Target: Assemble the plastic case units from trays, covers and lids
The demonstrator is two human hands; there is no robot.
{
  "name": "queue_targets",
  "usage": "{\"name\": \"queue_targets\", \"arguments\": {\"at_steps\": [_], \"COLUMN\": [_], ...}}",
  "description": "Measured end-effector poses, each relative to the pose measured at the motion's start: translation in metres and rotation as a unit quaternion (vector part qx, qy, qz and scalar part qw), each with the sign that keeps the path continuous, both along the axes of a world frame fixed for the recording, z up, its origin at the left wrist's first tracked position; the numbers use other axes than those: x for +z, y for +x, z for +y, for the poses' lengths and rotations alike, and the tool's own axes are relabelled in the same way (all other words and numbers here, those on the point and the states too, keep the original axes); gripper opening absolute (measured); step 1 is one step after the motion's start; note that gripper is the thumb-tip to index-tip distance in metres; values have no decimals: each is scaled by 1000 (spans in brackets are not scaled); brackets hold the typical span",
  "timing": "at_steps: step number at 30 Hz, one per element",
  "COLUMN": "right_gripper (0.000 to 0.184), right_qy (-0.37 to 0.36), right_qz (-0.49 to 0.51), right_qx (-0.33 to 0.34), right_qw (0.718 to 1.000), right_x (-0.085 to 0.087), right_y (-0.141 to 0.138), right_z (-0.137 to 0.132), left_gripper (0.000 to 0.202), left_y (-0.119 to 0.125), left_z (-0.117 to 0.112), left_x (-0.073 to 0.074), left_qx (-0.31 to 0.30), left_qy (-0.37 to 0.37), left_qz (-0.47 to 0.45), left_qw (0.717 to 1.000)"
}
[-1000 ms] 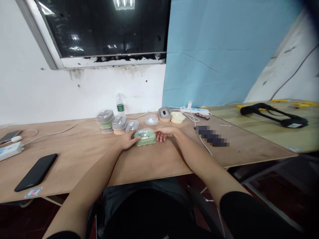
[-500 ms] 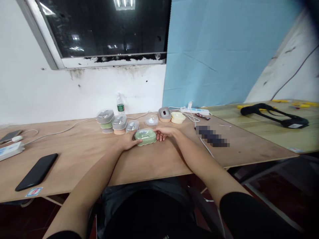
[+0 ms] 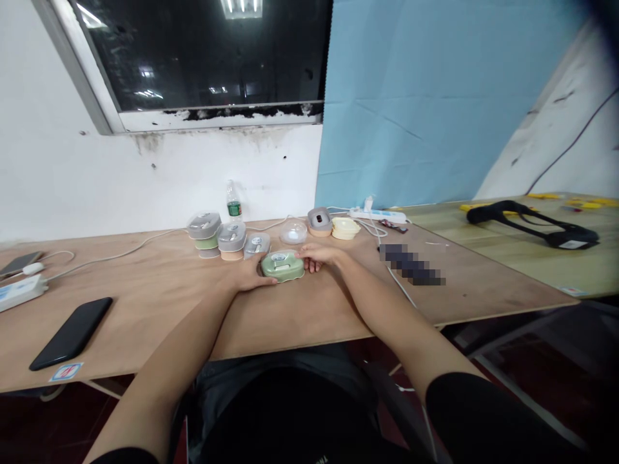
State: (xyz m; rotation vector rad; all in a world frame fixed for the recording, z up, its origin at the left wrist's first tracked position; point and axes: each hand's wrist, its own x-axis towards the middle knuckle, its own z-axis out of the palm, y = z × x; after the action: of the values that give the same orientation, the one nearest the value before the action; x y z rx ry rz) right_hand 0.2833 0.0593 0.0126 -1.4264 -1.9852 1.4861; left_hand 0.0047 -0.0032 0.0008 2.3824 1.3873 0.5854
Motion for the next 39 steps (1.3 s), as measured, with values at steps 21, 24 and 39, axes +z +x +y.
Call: {"name": "queue_targets", "arguments": {"at_steps": [21, 24, 39], "right_gripper": [42, 46, 54], "right_qy": [-4, 28, 70], "right_qz": [39, 41, 7], "right_qx": [-9, -11, -18], "right_qw": [999, 999, 997], "right_x": [-4, -9, -8], "right_y": [6, 3, -1], "right_z": [4, 6, 2], "left_gripper": [67, 65, 69], "left_y": [4, 2, 4], "left_z": [-4, -5, -2], "left_x": [4, 7, 2], "left_qx": [-89, 7, 176], "left_qy": [204, 245, 199], "left_qz": [-82, -94, -25], "left_qw": [972, 965, 964]}}
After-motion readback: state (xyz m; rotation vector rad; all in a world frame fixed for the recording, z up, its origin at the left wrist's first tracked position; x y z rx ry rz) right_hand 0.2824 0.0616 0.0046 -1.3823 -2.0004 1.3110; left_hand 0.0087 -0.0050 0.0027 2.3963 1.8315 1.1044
